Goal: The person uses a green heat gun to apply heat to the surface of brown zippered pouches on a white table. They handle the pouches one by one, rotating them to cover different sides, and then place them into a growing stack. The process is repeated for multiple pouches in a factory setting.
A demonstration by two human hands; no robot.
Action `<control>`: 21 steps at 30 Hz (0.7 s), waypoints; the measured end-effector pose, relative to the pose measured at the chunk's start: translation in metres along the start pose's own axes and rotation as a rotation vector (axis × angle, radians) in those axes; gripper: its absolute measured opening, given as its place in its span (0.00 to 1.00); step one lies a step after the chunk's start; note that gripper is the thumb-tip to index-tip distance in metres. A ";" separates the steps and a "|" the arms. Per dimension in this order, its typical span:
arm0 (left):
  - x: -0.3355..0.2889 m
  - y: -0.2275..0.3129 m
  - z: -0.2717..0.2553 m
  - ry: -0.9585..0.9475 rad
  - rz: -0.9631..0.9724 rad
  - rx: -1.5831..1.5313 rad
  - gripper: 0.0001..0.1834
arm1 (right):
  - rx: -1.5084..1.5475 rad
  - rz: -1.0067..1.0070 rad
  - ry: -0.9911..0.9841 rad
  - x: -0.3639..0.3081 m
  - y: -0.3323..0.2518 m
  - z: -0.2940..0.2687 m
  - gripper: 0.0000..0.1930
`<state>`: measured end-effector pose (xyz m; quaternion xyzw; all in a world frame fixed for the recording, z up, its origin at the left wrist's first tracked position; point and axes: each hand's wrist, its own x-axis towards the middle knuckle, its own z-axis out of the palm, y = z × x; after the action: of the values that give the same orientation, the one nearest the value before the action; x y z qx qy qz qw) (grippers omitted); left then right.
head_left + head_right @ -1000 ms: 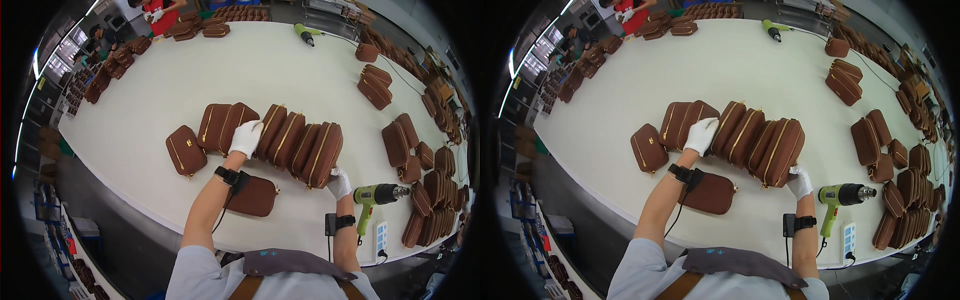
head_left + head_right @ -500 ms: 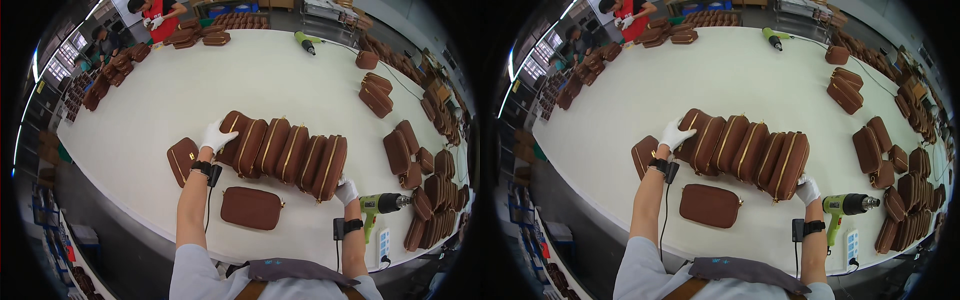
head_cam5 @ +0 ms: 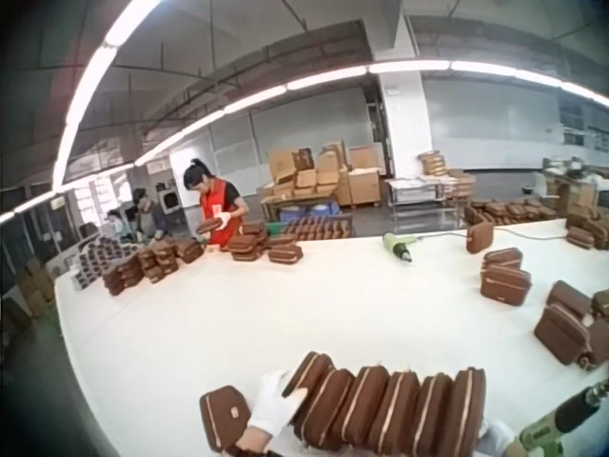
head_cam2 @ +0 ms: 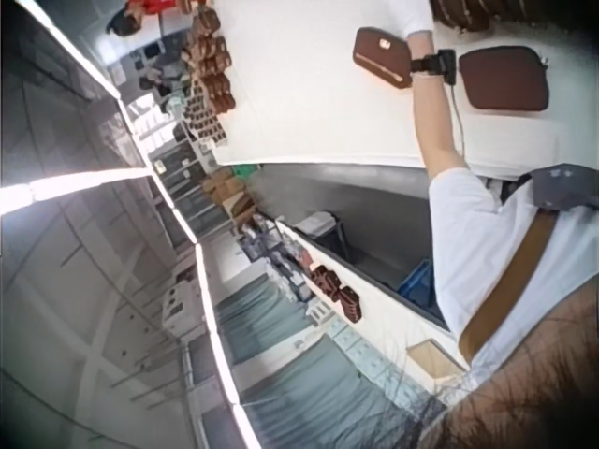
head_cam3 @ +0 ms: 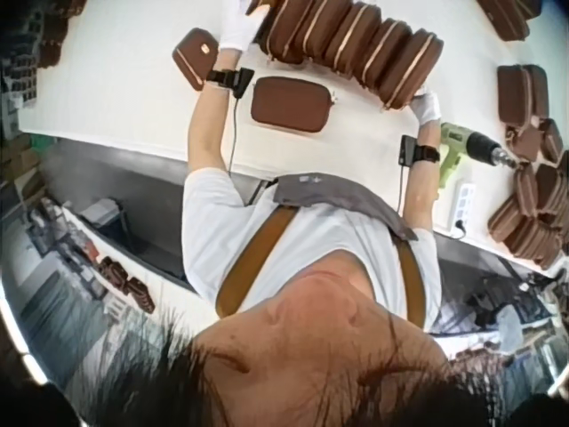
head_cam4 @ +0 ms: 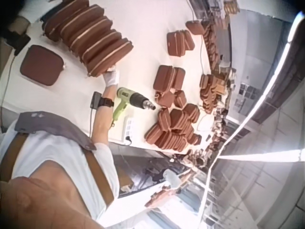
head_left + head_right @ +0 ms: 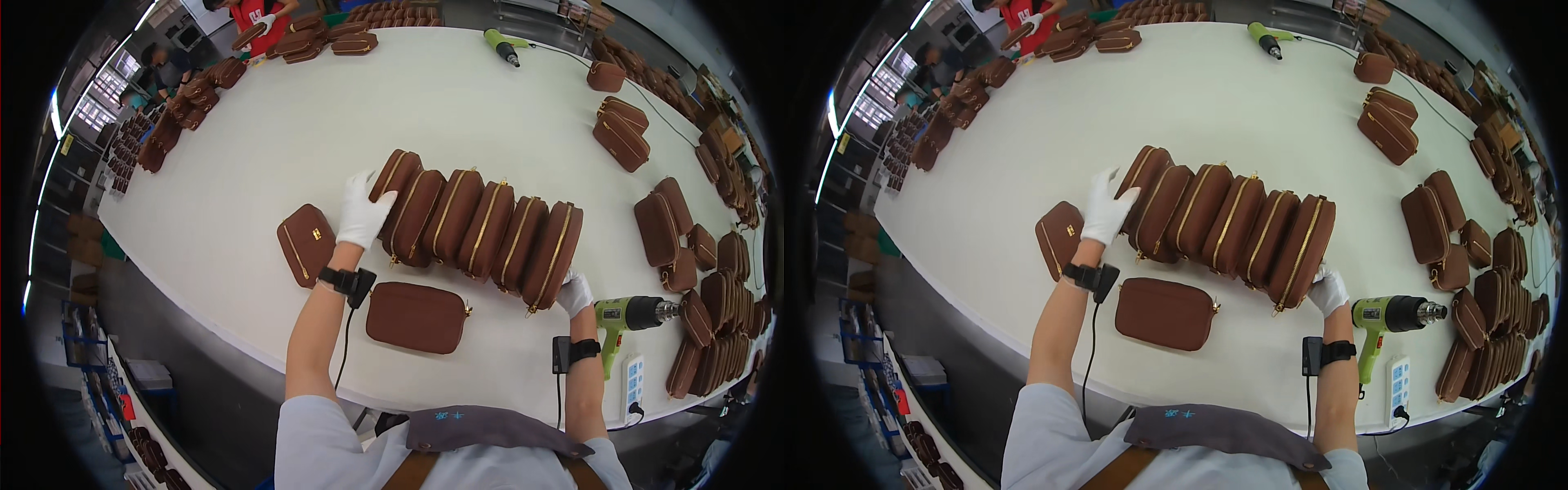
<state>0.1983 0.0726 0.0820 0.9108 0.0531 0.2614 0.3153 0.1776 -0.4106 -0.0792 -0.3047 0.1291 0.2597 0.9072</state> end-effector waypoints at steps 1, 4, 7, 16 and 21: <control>-0.015 0.011 -0.011 -0.048 -0.081 -0.065 0.23 | -0.013 -0.005 0.044 -0.012 0.000 0.027 0.27; -0.084 0.028 -0.035 -0.305 0.199 -0.015 0.14 | -0.065 -0.035 0.119 -0.026 -0.007 0.050 0.30; -0.143 0.049 -0.048 -0.681 0.467 0.424 0.58 | -0.098 -0.030 0.136 -0.025 -0.007 0.046 0.28; -0.148 0.024 -0.030 -1.126 -0.152 0.098 0.39 | -0.140 -0.029 0.137 -0.025 -0.018 0.046 0.24; -0.226 0.033 -0.041 -1.079 -0.531 -0.310 0.56 | -0.156 -0.024 0.125 -0.024 -0.006 0.055 0.22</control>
<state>-0.0192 0.0097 0.0289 0.8139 0.0725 -0.3184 0.4806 0.1646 -0.3896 -0.0236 -0.3915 0.1610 0.2386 0.8740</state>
